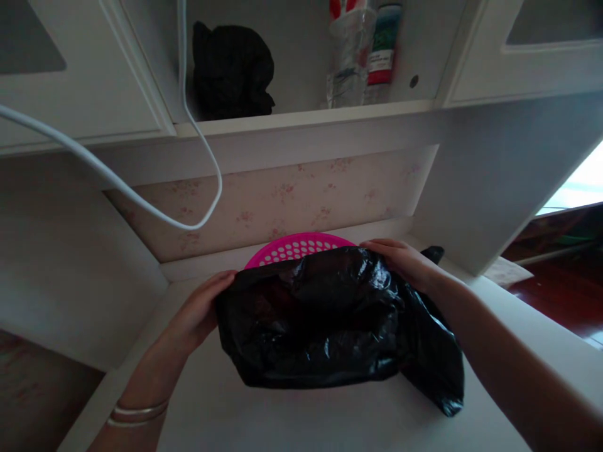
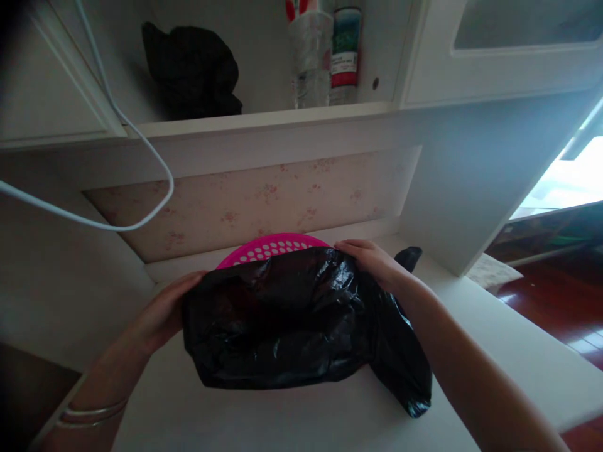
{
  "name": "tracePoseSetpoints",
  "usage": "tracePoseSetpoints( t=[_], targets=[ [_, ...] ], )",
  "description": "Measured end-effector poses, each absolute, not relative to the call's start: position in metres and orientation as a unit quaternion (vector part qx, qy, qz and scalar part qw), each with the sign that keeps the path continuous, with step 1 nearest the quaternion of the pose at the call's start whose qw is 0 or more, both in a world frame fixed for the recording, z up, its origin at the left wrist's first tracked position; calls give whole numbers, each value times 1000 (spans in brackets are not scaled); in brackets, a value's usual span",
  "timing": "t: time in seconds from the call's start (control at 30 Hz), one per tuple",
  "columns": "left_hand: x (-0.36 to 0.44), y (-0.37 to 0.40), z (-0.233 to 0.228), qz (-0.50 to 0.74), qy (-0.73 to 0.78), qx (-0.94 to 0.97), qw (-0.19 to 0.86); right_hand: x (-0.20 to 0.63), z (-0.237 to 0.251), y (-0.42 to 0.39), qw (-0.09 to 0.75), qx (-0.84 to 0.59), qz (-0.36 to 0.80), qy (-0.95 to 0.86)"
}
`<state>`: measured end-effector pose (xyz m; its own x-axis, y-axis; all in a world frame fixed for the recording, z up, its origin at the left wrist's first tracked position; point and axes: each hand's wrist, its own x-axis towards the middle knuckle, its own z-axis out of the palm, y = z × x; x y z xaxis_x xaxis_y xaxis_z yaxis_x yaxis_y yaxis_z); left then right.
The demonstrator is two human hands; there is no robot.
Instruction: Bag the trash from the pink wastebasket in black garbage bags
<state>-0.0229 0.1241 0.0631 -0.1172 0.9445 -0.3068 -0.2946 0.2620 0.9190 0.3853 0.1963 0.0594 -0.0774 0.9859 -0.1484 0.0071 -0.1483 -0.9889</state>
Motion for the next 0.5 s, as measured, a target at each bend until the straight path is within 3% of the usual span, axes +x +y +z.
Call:
tracePoseSetpoints(
  t=[0.13,0.5],
  targets=[
    [-26,131,67,503,523,375,577,386,59,201,429,-495,569,-497],
    [-10,187,60,603,502,330,524,360,60,245,572,-457,484,-479]
  ],
)
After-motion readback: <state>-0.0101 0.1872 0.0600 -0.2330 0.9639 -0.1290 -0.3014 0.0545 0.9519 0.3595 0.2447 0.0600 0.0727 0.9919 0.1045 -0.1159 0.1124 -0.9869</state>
